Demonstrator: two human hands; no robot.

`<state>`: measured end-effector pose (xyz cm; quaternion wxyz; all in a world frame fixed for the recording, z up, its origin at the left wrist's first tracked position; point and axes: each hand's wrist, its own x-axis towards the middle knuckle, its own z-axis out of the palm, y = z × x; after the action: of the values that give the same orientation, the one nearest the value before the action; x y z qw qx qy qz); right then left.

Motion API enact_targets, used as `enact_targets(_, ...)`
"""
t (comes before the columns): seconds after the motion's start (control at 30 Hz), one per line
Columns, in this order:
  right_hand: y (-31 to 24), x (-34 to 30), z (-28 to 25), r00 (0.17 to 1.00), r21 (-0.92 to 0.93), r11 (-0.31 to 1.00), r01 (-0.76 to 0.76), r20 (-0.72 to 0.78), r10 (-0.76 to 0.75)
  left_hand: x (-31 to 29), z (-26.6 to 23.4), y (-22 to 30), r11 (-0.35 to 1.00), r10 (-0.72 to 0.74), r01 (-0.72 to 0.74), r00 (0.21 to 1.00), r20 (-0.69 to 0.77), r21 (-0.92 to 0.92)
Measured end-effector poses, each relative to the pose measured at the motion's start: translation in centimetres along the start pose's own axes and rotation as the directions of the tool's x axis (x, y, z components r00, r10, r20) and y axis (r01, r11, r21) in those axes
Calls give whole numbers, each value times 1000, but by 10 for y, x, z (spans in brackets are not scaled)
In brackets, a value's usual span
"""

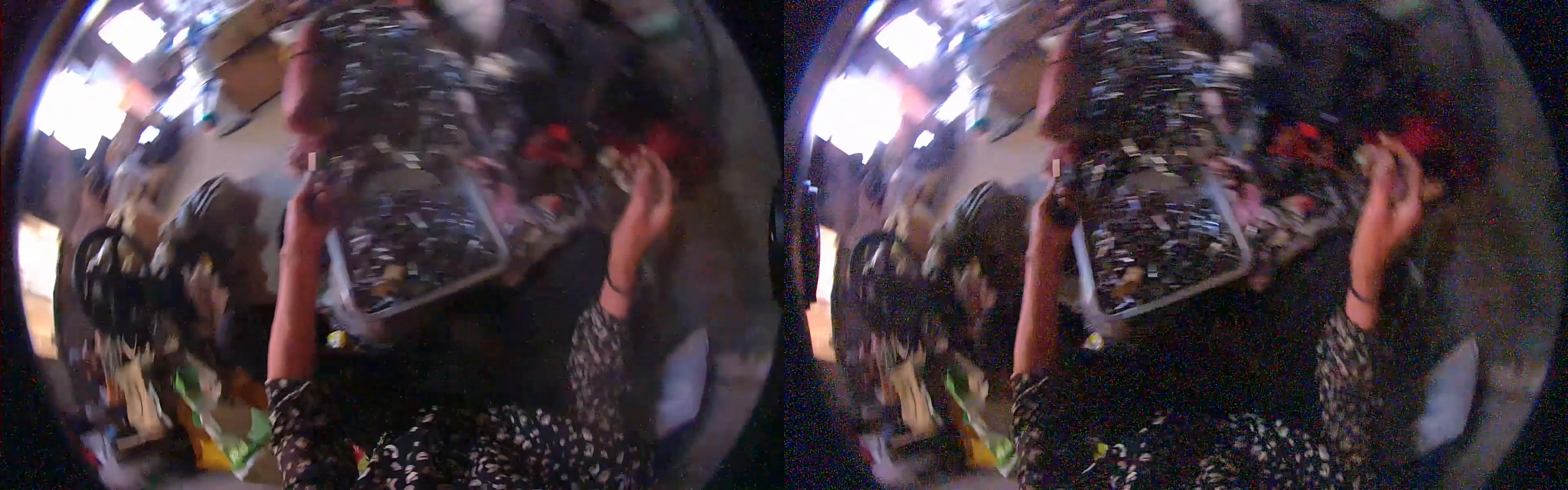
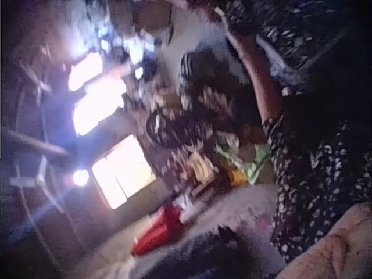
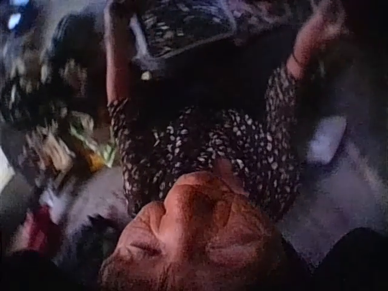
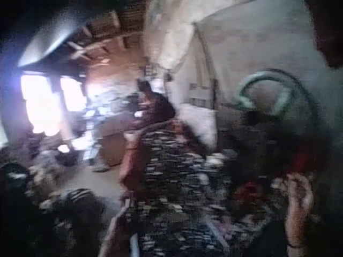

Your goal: The person assembles small metal components by picking pieces from a tray and fitting them together by hand.

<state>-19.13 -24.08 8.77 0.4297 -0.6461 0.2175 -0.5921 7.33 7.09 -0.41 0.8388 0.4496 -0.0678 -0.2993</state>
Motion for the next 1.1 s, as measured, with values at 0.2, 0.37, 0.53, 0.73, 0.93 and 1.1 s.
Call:
enact_targets(0.2,19,44,-37,852,-222,870,441,-202,-483,15,82,-50,917,-396,399,910,126,0)
enact_targets(0.37,12,103,-59,771,-444,754,484,-191,-607,31,153,-84,898,-358,249,893,274,363)
enact_targets(0.53,36,109,-37,782,-208,830,517,-279,-557,41,161,-92,852,-347,256,929,128,456)
enact_targets(0.73,60,147,-56,877,-485,799,355,-124,-464,94,144,-111,737,-189,-106,916,354,668)
enact_targets(0.93,63,173,-61,939,-575,780,246,-60,-340,98,159,-121,823,-186,-17,936,298,568)
enact_targets(1.1,33,219,-74,990,-747,652,132,68,-122,107,164,-128,707,-209,-113,910,358,698)
